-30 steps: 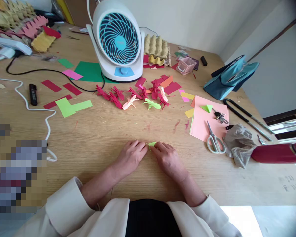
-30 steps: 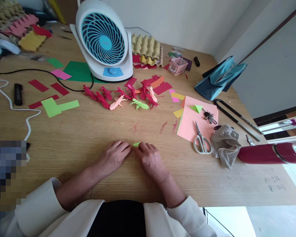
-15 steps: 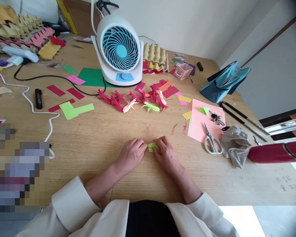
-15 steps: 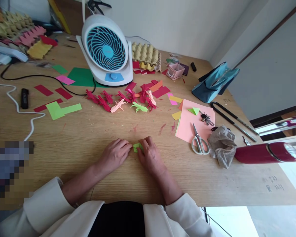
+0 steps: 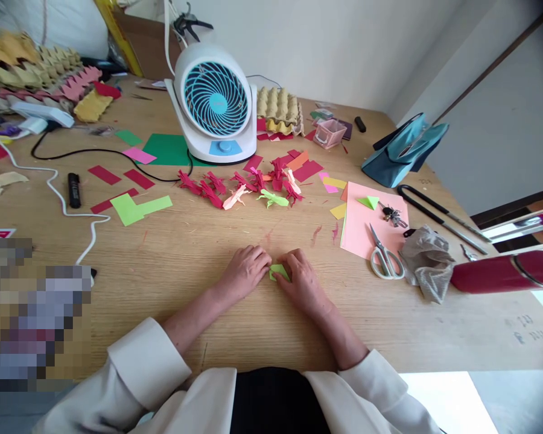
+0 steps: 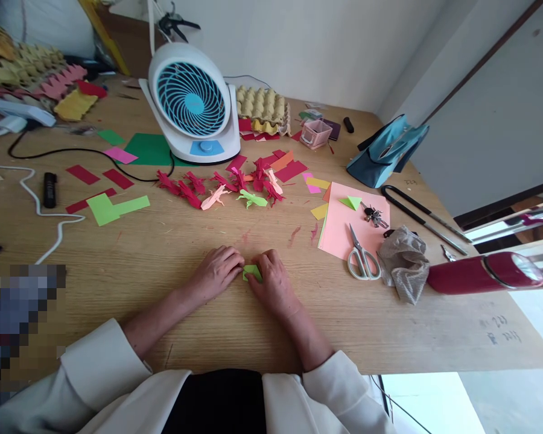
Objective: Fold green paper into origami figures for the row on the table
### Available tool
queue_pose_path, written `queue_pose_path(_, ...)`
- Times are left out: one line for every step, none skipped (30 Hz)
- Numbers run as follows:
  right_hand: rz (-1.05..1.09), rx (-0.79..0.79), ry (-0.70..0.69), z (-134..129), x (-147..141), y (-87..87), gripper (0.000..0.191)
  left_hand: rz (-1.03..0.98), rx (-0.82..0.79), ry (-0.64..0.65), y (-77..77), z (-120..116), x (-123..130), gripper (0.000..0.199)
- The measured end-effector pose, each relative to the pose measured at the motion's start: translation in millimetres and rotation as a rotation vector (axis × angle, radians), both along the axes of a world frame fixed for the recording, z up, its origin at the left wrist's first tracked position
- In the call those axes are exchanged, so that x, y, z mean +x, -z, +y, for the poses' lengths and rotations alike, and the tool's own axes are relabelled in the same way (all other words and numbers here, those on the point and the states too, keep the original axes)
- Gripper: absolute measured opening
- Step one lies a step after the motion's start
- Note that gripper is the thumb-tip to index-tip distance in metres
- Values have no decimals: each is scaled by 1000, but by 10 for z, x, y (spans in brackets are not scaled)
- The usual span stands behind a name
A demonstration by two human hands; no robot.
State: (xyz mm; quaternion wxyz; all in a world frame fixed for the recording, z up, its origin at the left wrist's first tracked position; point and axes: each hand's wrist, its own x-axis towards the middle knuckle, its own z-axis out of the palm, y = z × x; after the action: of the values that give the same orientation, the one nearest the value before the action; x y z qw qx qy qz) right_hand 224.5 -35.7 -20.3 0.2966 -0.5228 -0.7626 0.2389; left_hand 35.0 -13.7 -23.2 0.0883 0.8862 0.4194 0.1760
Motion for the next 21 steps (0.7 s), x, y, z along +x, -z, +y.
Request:
queue_pose_path(5,-5,-2,2,1,0,19,-8,11,10,-8,6,0,7)
queue_pose_path(8,-10,-6,5,3,-2,19,-17,22,21,-19,13,2,8)
queue_pose_path(11,-16,-7,8,6,-5,18,-29,32,32,-31,19,5,9)
queue_pose_path(17,-24,-7,11,11,-11,17,-50,36,41,-44,25,10,9)
queue_pose_path(27,-36,-7,15,17,-19,16,-81,31,50,-57,31,15,9)
queue_pose_path(47,-50,-11,19,26,-28,14,-123,16,59,-69,37,20,9)
queue_pose_path(75,-67,-18,23,36,-39,12,-176,-7,64,-79,42,24,9)
queue_pose_path(108,-87,-22,27,47,-49,10,-236,-39,64,-86,45,28,9)
queue_pose_path(142,-112,-19,31,58,-58,9,-301,-76,56,-89,47,31,9)
queue_pose_path(177,-144,-9,34,68,-65,10,-366,-113,41,-91,45,32,9)
queue_pose_path(212,-183,6,37,77,-69,12,-427,-145,22,-92,42,34,9)
queue_pose_path(251,-225,21,39,83,-71,14,-479,-166,4,-93,35,34,9)
queue_pose_path(295,-266,31,41,86,-70,16,-516,-174,-6,-97,27,34,9)
queue_pose_path(345,-302,34,43,85,-67,17,-540,-165,-7,-103,17,33,9)
queue_pose_path(401,-330,31,44,82,-61,19,-553,-142,-2,-114,6,32,9)
queue_pose_path(460,-350,27,44,76,-53,20,-559,-110,5,-128,-5,30,8)
queue_pose_path(520,-364,26,43,67,-45,21,-559,-77,12,-143,-15,28,8)
queue_pose_path(576,-377,24,41,59,-36,23,-555,-46,19,-158,-24,25,9)
queue_pose_path(625,-390,22,38,50,-29,25,-545,-20,24,-172,-31,21,10)
queue_pose_path(661,-401,20,35,43,-23,27,-528,1,30,-183,-35,17,11)
queue_pose_path(685,-409,16,32,38,-20,29,-505,19,35,-190,-37,13,12)
